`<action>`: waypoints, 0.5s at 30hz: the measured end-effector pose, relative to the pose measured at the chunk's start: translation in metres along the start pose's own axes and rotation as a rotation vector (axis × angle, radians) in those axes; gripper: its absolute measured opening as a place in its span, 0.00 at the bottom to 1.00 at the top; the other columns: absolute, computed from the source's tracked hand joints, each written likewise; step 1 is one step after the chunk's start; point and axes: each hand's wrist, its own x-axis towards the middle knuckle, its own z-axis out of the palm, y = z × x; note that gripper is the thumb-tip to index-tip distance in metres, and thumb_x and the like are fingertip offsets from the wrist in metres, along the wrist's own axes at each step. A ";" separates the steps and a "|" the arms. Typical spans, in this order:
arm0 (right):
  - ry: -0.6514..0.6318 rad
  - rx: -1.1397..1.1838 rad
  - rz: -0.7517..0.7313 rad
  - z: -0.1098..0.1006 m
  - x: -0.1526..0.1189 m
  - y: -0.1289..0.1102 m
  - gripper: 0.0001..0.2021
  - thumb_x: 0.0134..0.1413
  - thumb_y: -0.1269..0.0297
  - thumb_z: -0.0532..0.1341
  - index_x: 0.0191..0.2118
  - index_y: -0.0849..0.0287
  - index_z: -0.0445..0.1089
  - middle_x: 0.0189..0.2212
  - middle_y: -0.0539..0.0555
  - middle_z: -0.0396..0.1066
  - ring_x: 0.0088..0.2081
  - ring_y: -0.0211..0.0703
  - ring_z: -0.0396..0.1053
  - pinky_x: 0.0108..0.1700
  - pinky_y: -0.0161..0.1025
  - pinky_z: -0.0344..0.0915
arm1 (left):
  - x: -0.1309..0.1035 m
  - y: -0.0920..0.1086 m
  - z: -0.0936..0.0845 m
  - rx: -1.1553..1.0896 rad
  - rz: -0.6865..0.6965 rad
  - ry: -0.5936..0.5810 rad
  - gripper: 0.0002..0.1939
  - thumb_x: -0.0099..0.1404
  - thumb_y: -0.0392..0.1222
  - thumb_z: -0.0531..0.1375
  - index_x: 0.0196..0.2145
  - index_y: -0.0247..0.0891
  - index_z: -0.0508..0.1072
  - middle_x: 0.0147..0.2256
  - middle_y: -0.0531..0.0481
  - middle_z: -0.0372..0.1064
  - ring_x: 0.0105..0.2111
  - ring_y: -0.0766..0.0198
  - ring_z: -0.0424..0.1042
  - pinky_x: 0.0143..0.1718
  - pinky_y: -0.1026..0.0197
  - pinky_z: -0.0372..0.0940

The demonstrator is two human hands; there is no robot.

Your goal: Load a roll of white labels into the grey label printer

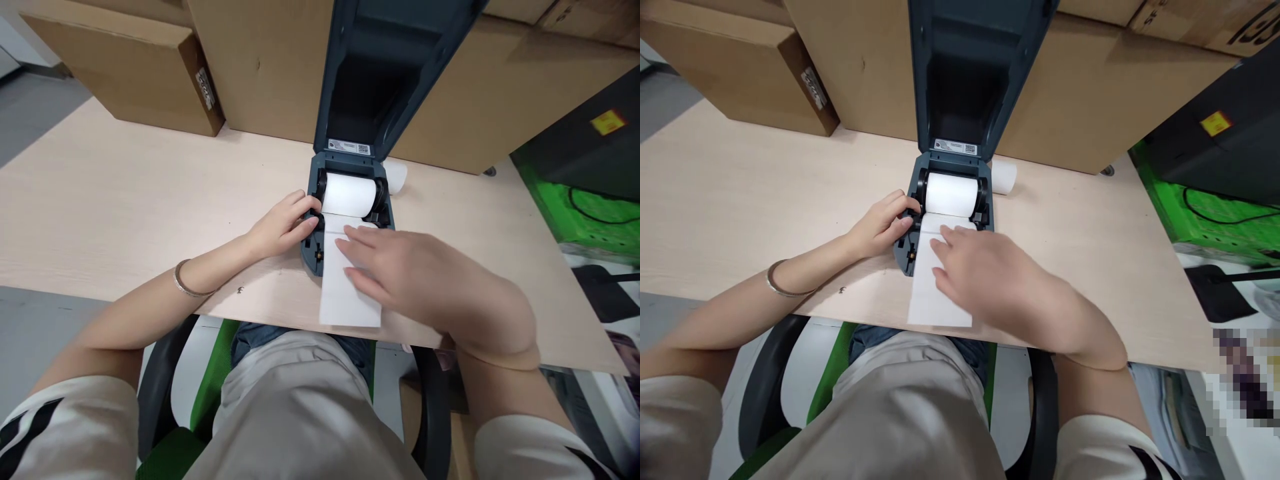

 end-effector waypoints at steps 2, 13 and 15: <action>-0.006 -0.056 0.034 0.007 0.002 -0.017 0.25 0.69 0.64 0.54 0.63 0.76 0.72 0.63 0.75 0.70 0.63 0.68 0.73 0.58 0.58 0.76 | 0.000 -0.001 0.001 0.001 -0.001 0.006 0.25 0.79 0.63 0.45 0.46 0.41 0.70 0.38 0.46 0.66 0.37 0.56 0.67 0.40 0.54 0.66; -0.033 -0.025 0.194 0.030 0.008 -0.045 0.34 0.67 0.54 0.54 0.69 0.75 0.66 0.70 0.74 0.59 0.71 0.71 0.60 0.65 0.62 0.72 | 0.000 0.000 -0.001 0.003 0.003 0.028 0.25 0.79 0.62 0.46 0.45 0.41 0.71 0.36 0.47 0.65 0.34 0.57 0.66 0.38 0.54 0.65; -0.039 -0.005 0.190 0.027 0.007 -0.043 0.34 0.68 0.55 0.54 0.69 0.77 0.66 0.69 0.76 0.60 0.71 0.72 0.61 0.63 0.63 0.73 | -0.001 0.000 -0.001 0.000 0.004 0.028 0.25 0.79 0.62 0.46 0.46 0.41 0.72 0.36 0.47 0.65 0.34 0.57 0.65 0.39 0.54 0.65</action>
